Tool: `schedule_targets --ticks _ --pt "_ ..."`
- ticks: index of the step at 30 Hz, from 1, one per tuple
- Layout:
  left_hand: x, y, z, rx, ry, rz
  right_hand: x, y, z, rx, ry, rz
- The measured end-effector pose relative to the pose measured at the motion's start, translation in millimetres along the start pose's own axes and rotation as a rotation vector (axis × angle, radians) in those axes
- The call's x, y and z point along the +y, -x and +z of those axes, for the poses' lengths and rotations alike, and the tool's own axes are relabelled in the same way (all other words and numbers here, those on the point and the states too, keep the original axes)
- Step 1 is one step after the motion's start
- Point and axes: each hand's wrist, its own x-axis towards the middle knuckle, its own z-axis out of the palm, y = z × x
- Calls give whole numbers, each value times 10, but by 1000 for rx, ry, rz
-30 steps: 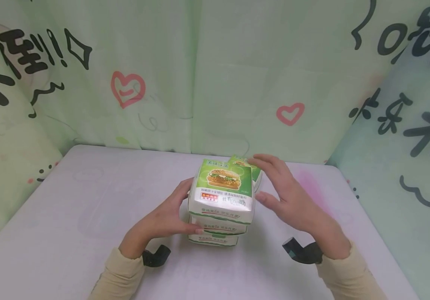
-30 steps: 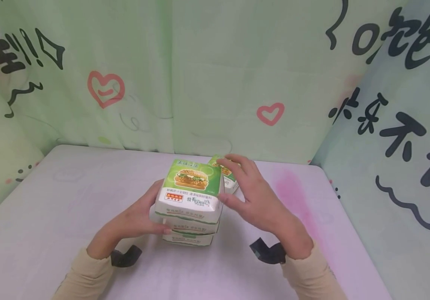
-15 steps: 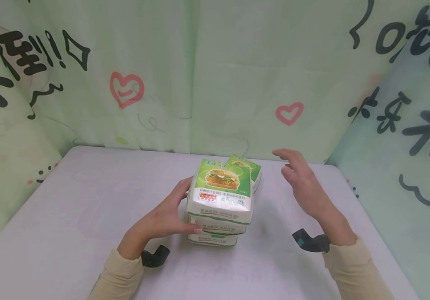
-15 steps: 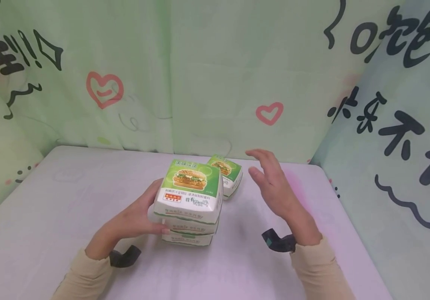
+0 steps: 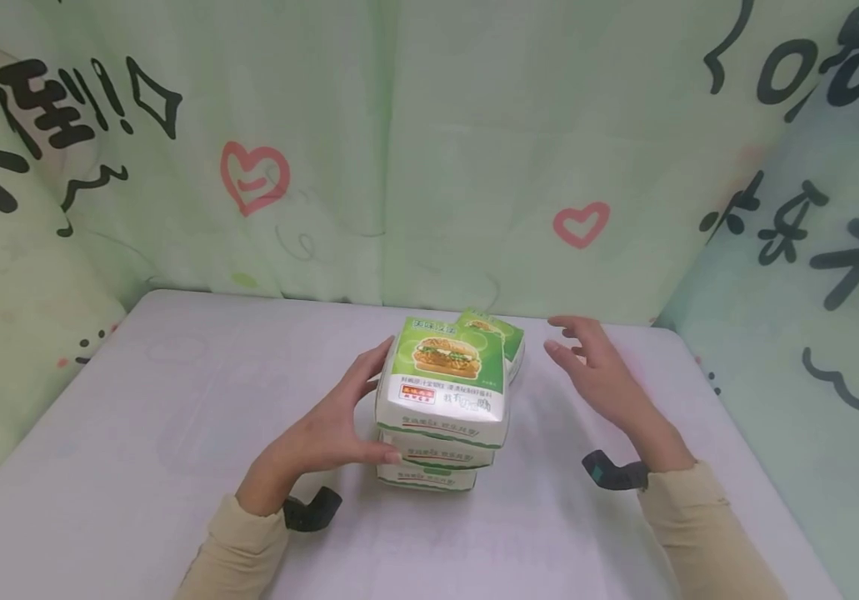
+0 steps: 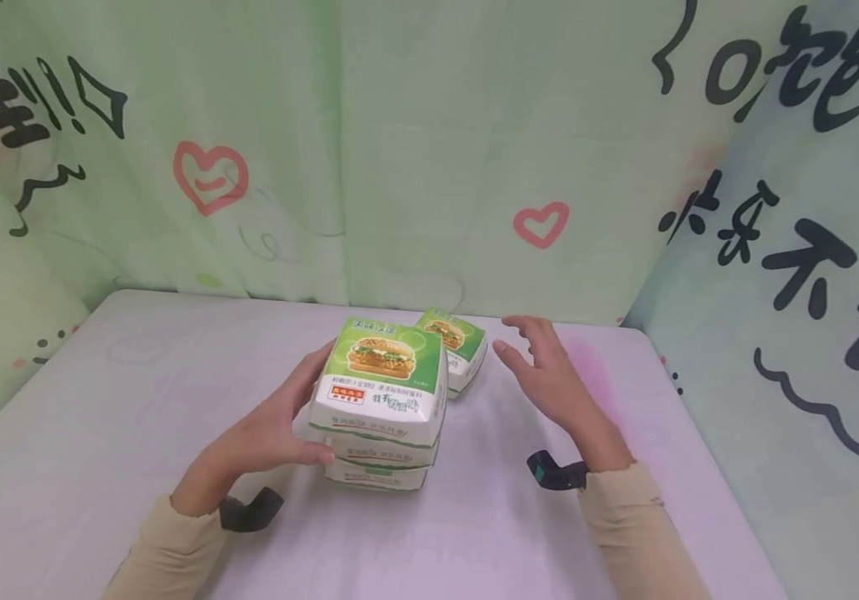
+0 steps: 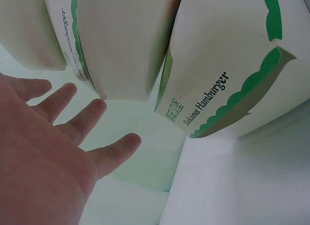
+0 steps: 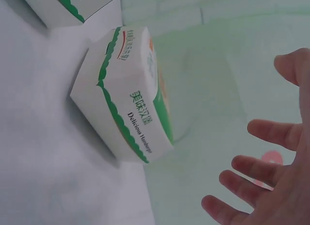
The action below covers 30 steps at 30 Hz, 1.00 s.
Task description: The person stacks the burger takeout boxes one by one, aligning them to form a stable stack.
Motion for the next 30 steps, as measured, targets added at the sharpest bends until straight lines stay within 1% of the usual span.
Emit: schedule_targets --ticks 5,12,17,21,23,26,30 --pt "2 -25 13 -13 27 20 140 -52 61 -38 0 30" --pt "-2 -38 13 -7 44 41 246 -107 123 -52 -17 65" --pt "-4 -34 19 -2 50 33 297 -150 186 -74 -25 87" --pt "-12 -35 22 -1 42 32 299 -183 258 -125 -27 95" --pt "-15 -37 22 -1 44 33 292 -200 298 -148 -21 89" --pt "-19 -40 22 -3 51 42 287 -228 365 -169 18 82" --pt "-17 -42 26 -6 66 43 265 -294 473 -167 82 71"
